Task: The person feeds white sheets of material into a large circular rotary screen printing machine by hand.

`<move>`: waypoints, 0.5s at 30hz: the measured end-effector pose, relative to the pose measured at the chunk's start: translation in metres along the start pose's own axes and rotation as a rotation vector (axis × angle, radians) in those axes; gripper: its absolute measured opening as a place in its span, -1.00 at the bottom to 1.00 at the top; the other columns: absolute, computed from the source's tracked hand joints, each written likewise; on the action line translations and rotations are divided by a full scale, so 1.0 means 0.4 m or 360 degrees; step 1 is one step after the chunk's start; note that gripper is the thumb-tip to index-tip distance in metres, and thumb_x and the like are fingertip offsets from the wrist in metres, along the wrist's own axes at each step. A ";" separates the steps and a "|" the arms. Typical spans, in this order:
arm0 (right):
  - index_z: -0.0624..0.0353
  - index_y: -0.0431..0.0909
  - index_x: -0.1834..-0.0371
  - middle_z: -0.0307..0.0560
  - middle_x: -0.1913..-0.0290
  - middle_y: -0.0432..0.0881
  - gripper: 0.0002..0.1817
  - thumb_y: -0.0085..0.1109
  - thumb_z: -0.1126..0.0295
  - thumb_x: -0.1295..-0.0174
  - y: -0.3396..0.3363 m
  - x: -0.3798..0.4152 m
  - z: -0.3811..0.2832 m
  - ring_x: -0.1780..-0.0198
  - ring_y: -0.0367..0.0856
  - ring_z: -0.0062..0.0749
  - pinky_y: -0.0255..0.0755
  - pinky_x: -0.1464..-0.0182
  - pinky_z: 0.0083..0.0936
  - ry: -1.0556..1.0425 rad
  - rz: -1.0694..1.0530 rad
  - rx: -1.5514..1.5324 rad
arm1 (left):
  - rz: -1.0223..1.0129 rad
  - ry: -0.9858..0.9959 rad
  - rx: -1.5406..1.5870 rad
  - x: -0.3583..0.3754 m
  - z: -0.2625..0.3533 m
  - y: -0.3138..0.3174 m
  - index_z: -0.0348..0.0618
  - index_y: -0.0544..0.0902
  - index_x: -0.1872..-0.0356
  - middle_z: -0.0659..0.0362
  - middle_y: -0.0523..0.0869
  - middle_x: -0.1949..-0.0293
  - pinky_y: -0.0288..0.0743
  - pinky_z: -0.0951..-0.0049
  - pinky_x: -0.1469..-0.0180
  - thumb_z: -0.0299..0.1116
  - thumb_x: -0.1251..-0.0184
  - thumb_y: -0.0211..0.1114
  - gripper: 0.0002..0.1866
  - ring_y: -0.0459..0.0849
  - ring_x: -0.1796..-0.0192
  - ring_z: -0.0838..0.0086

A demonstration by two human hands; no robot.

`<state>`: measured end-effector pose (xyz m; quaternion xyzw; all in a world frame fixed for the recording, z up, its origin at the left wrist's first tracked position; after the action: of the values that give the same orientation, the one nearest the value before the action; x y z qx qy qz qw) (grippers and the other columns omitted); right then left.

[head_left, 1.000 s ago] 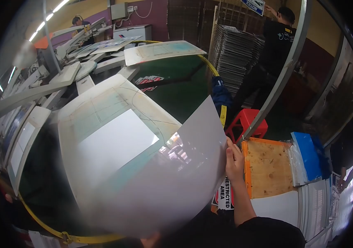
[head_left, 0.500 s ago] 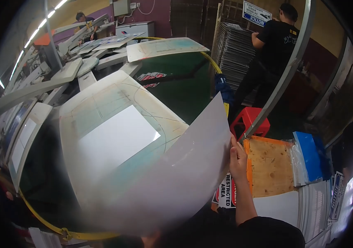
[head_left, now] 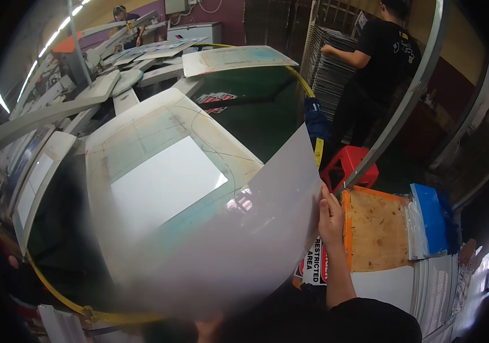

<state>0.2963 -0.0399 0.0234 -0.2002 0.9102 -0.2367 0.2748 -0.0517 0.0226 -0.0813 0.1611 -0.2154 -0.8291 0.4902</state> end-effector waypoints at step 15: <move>0.36 0.31 -0.24 -0.08 0.10 0.53 -0.39 -0.22 0.01 -0.41 0.009 0.010 -0.023 0.06 0.44 -0.46 0.24 -0.06 -0.61 0.0084 -0.0068 -0.0186 | 0.0151 -0.0116 0.0099 0.014 0.026 0.010 -0.34 0.36 -0.11 0.01 0.52 0.04 0.30 0.19 -0.14 -0.52 0.08 0.28 -0.40 0.48 -0.06 0.20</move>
<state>0.2869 -0.0358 0.0268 -0.2289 0.9249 -0.1941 0.2334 -0.0562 0.0179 -0.0709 0.1358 -0.2661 -0.8032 0.5155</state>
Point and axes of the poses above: each hand's wrist, its own x-axis away from the middle knuckle, its own y-axis out of the palm, z = x × y, the point moved 1 cm from there along -x, towards the middle knuckle
